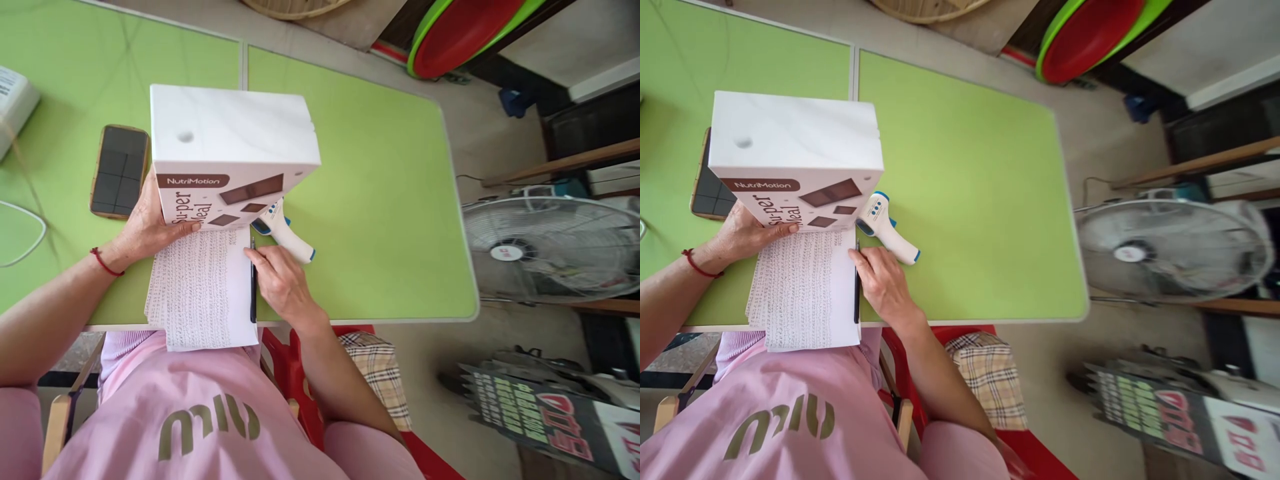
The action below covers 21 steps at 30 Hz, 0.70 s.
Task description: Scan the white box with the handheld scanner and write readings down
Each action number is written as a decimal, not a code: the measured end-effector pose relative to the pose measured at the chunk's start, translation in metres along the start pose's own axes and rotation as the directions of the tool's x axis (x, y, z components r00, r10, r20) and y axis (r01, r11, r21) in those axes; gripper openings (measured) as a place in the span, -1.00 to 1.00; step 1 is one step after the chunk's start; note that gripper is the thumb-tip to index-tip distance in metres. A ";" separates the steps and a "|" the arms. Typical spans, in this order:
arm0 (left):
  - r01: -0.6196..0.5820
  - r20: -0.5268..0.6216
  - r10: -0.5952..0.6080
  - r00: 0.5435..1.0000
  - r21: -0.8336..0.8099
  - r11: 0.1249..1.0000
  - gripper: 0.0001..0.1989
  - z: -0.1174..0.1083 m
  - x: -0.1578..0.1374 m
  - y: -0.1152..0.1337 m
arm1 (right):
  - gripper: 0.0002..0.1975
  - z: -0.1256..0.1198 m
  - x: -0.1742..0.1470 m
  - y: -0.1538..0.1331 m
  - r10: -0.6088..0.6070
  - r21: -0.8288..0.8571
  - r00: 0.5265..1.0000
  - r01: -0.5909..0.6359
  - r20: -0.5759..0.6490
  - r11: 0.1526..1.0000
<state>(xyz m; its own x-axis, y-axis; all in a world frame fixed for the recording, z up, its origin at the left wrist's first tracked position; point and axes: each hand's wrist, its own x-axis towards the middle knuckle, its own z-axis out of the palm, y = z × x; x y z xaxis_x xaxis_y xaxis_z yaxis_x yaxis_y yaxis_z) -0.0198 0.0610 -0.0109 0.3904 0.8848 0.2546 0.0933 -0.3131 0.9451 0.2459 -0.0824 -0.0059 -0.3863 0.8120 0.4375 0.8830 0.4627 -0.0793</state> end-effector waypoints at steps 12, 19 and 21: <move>-0.083 -0.101 0.098 0.990 0.147 0.986 -0.06 -0.002 -0.005 -0.010 | -0.38 0.020 0.012 0.045 0.549 -0.009 0.827 -0.552 0.122 0.834; -0.018 -0.196 0.014 0.980 -0.021 1.000 -0.17 0.004 -0.014 0.006 | -0.50 0.003 0.024 0.020 0.731 0.560 0.675 -0.568 -0.103 0.603; 0.036 -0.197 -0.061 0.978 -0.130 0.991 -0.22 0.008 -0.018 0.013 | -0.56 -0.016 0.025 -0.008 0.766 0.791 0.638 -0.428 -0.078 0.438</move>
<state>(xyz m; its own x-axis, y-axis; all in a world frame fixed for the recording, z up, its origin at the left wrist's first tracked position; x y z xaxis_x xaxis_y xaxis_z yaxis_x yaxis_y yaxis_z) -0.0180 0.0383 -0.0048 0.1956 0.9530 0.2314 -0.0125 -0.2335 0.9723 0.2336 -0.0711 0.0203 0.4505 0.8448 0.2887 0.3407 0.1362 -0.9303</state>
